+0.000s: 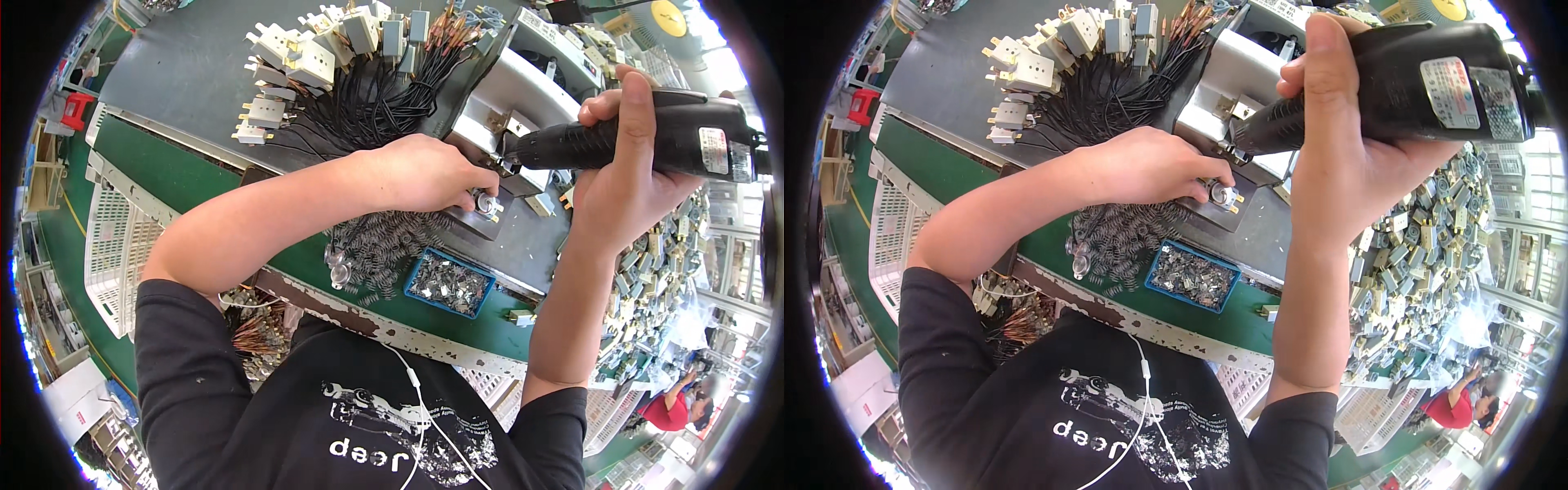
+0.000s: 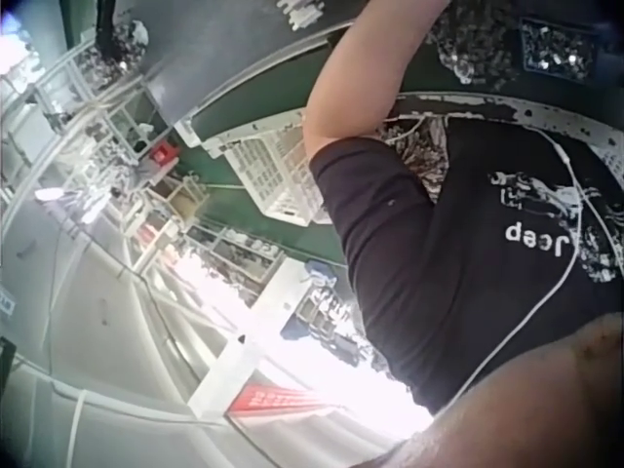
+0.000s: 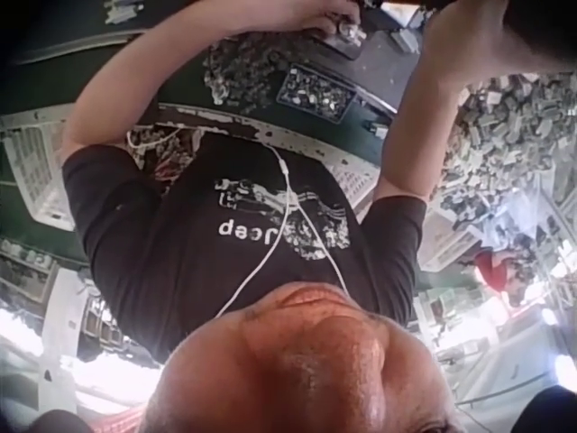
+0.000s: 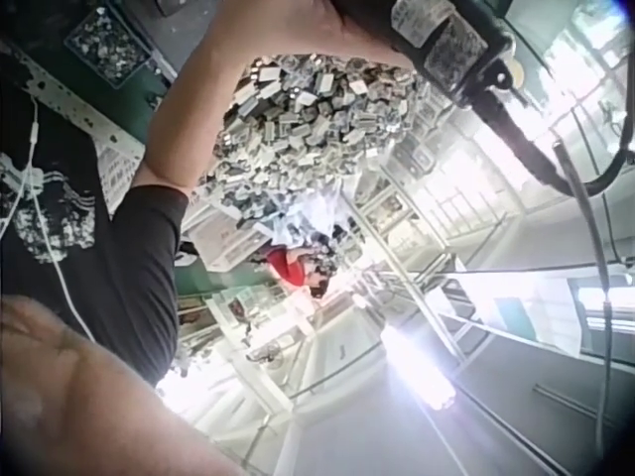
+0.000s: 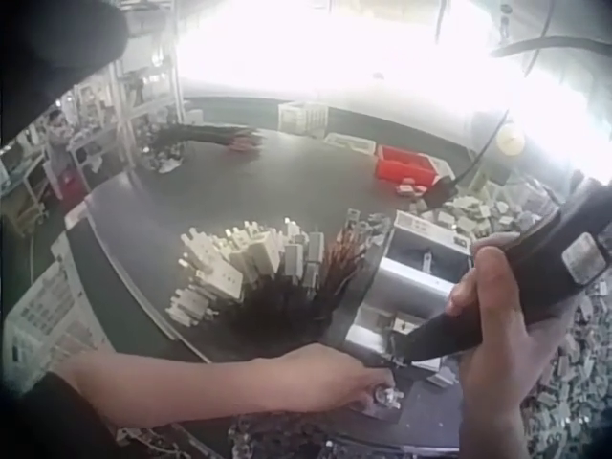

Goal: Assemble small electronic motor or fan components using an electric screwdriver at a manufacturing workbench.

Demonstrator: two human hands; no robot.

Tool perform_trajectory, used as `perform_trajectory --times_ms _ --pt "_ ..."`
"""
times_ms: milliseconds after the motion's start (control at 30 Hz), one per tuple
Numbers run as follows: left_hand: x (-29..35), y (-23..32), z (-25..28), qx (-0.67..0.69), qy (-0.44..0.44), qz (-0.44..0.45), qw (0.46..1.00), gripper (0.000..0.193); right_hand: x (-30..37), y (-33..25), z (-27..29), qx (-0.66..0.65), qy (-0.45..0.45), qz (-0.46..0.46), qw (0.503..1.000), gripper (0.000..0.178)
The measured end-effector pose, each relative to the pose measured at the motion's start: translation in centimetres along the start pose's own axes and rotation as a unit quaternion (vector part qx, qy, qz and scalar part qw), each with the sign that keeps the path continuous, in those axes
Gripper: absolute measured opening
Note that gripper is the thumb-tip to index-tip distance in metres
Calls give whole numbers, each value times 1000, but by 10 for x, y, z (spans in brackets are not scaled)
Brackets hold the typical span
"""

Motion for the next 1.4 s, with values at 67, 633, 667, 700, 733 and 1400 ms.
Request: perform_trajectory --times_ms 67,633,667,700,733,1400 --pt "0 1 0 -3 -1 3 1000 33 -5 4 -3 -24 -26 18 999 63" --pt "-2 -2 5 19 13 10 1000 30 29 -16 15 16 0 -55 998 15" --pt "-2 -2 6 14 4 17 1000 30 31 -14 16 41 9 -62 997 14" --pt "-2 -3 5 9 -4 24 1000 30 32 -13 17 44 11 -63 997 14" --pt "-3 -3 3 6 -3 22 1000 30 33 -13 17 45 11 -54 997 15" --pt "-2 0 4 -19 5 9 1000 30 46 -2 18 32 -13 -82 996 49"
Point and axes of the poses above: each hand's wrist, its own x-axis away from the middle knuckle, its own z-axis out of the back of the hand, y = z × x, the point moved 7 cm from there along -x, towards the middle knuckle, and after that the axes turned 11 degrees about -x, right-handed, at the moved point
